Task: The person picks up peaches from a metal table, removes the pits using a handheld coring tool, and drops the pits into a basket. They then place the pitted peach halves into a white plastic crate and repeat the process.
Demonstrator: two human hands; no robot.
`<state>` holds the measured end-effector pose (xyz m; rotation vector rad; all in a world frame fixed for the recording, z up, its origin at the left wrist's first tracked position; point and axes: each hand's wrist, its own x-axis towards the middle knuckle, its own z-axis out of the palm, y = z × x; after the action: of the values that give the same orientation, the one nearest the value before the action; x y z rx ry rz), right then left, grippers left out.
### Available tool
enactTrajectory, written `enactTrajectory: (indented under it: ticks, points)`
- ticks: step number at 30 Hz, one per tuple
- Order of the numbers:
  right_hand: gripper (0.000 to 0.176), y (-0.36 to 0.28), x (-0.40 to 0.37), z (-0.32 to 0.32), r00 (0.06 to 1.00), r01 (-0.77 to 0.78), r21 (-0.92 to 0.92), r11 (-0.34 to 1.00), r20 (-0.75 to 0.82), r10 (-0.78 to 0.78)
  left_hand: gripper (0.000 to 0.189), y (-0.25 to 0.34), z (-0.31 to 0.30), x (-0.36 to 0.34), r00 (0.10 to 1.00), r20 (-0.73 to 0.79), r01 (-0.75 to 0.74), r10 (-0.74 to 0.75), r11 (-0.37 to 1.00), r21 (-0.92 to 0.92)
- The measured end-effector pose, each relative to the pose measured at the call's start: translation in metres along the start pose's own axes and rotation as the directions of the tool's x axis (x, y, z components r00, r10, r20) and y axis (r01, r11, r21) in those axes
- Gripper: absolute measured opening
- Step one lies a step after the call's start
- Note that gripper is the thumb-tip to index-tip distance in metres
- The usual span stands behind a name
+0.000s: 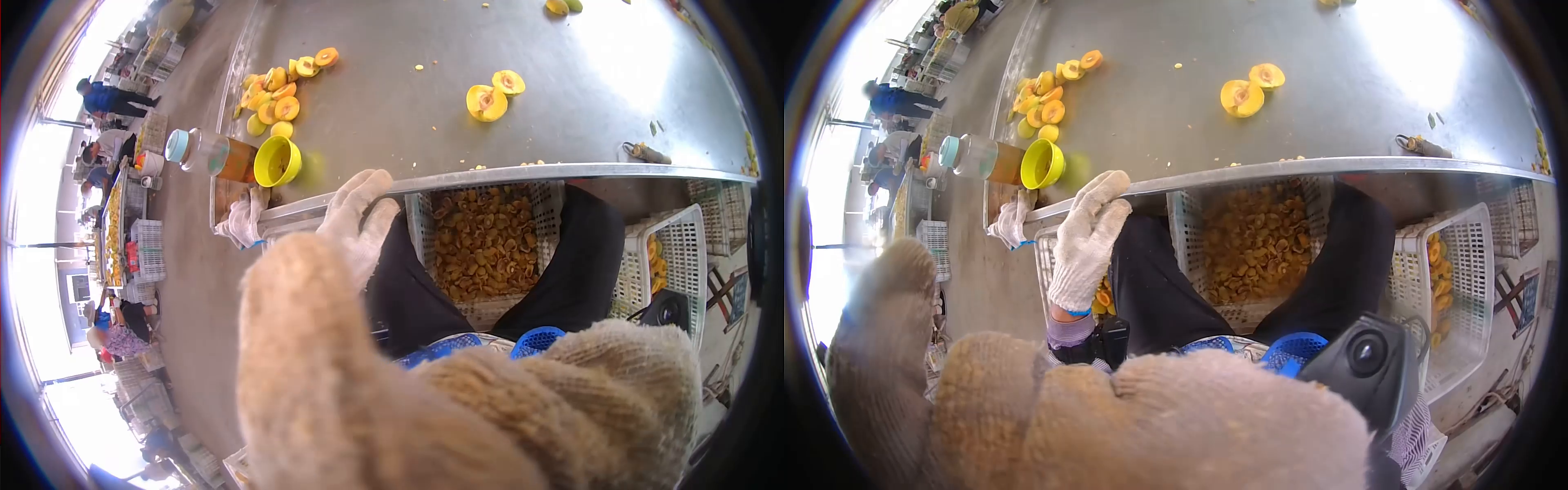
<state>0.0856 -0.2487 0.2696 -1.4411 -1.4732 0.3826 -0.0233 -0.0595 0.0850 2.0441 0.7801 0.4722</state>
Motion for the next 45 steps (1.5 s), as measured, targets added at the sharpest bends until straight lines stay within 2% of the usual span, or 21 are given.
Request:
enactTrajectory:
  ticks: [7, 10, 11, 14, 17, 18, 19, 20, 23, 27, 30, 31, 33, 34, 35, 38, 39, 41, 42, 44, 45]
  points:
    - [0.047, 0.016, -0.003, -0.015, 0.995, -0.094, -0.056, 0.994, 0.032, 0.096, 0.04, 0.025, 0.056, 0.064, 0.945, 0.113, -0.326, 0.306, 0.886, 0.33]
    - [0.048, 0.034, -0.009, -0.02, 0.972, -0.227, -0.131, 0.965, 0.028, 0.232, 0.047, 0.01, 0.11, 0.113, 0.835, 0.158, -0.54, 0.527, 0.728, 0.422]
    - [0.049, 0.045, -0.016, -0.022, 0.945, -0.317, -0.164, 0.934, 0.026, 0.326, 0.051, 0.015, 0.126, 0.129, 0.867, 0.186, -0.498, 0.463, 0.787, 0.364]
    - [0.05, 0.076, -0.032, -0.023, 0.835, -0.527, -0.221, 0.821, 0.043, 0.548, 0.066, 0.048, 0.161, 0.161, 0.882, 0.358, -0.453, 0.306, 0.761, 0.465]
    - [0.043, 0.101, -0.048, -0.025, 0.809, -0.552, -0.208, 0.807, 0.098, 0.579, 0.07, 0.05, 0.192, 0.187, 0.902, 0.354, -0.416, 0.247, 0.719, 0.557]
    - [0.035, 0.105, -0.051, -0.026, 0.735, -0.665, -0.08, 0.743, 0.107, 0.67, 0.07, 0.048, 0.196, 0.194, 0.909, 0.327, -0.407, 0.258, 0.715, 0.569]
    - [0.028, 0.109, -0.056, -0.027, 0.647, -0.761, 0.05, 0.647, 0.133, 0.751, 0.066, 0.044, 0.199, 0.201, 0.907, 0.398, -0.353, 0.138, 0.766, 0.538]
    - [0.028, 0.12, -0.069, -0.022, 0.664, -0.745, 0.044, 0.665, 0.131, 0.736, 0.063, 0.037, 0.2, 0.205, 0.881, 0.472, -0.292, 0.022, 0.81, 0.509]
    - [0.029, 0.143, -0.083, -0.008, 0.574, -0.761, 0.472, 0.446, 0.168, 0.801, 0.054, 0.012, 0.208, 0.204, 0.889, 0.446, -0.333, 0.104, 0.816, 0.473]
    - [0.034, 0.161, -0.091, 0.007, 0.649, -0.67, 0.573, 0.473, 0.142, 0.748, 0.046, 0.0, 0.175, 0.178, 0.867, 0.474, -0.399, 0.157, 0.786, 0.471]
    - [0.032, 0.169, -0.092, 0.023, 0.717, -0.579, 0.634, 0.512, 0.098, 0.69, 0.048, 0.004, 0.137, 0.173, 0.887, 0.452, -0.262, 0.093, 0.908, 0.326]
    - [0.029, 0.163, -0.088, 0.022, 0.674, -0.603, 0.674, 0.427, 0.144, 0.725, 0.05, 0.018, 0.118, 0.168, 0.902, 0.422, -0.237, 0.089, 0.92, 0.312]
    - [0.028, 0.153, -0.08, 0.019, 0.664, -0.592, 0.698, 0.403, 0.138, 0.735, 0.055, 0.025, 0.099, 0.147, 0.935, 0.324, -0.145, 0.143, 0.989, -0.018]
    - [0.028, 0.149, -0.077, 0.02, 0.659, -0.6, 0.715, 0.36, 0.186, 0.729, 0.057, 0.027, 0.092, 0.136, 0.922, 0.332, -0.164, 0.199, 0.977, -0.133]
    - [0.023, 0.146, -0.074, 0.025, 0.645, -0.543, 0.769, 0.338, 0.124, 0.754, 0.058, 0.03, 0.087, 0.124, 0.909, 0.336, -0.169, 0.247, 0.955, -0.245]
    - [0.033, 0.148, -0.07, 0.022, 0.538, -0.569, 0.775, 0.276, 0.097, 0.837, 0.058, 0.05, 0.072, 0.078, 0.861, 0.361, -0.245, 0.359, 0.914, -0.323]
    - [0.026, 0.143, -0.065, 0.022, 0.581, -0.487, 0.812, 0.323, 0.025, 0.814, 0.058, 0.054, 0.071, 0.065, 0.856, 0.366, -0.25, 0.366, 0.912, -0.327]
    - [0.025, 0.147, -0.067, 0.031, 0.592, -0.412, 0.841, 0.351, -0.045, 0.804, 0.061, 0.056, 0.067, 0.044, 0.828, 0.428, -0.095, 0.363, 0.842, -0.53]
    - [0.025, 0.148, -0.068, 0.035, 0.601, -0.334, 0.864, 0.376, -0.112, 0.792, 0.061, 0.056, 0.066, 0.037, 0.835, 0.419, -0.093, 0.357, 0.841, -0.533]
    - [0.023, 0.143, -0.071, 0.035, 0.602, -0.389, 0.843, 0.371, -0.073, 0.795, 0.064, 0.056, 0.064, 0.026, 0.881, 0.409, 0.127, 0.237, 0.714, -0.688]
    - [0.022, 0.143, -0.074, 0.037, 0.607, -0.406, 0.846, 0.346, -0.032, 0.794, 0.064, 0.055, 0.062, 0.023, 0.887, 0.399, 0.123, 0.235, 0.71, -0.693]
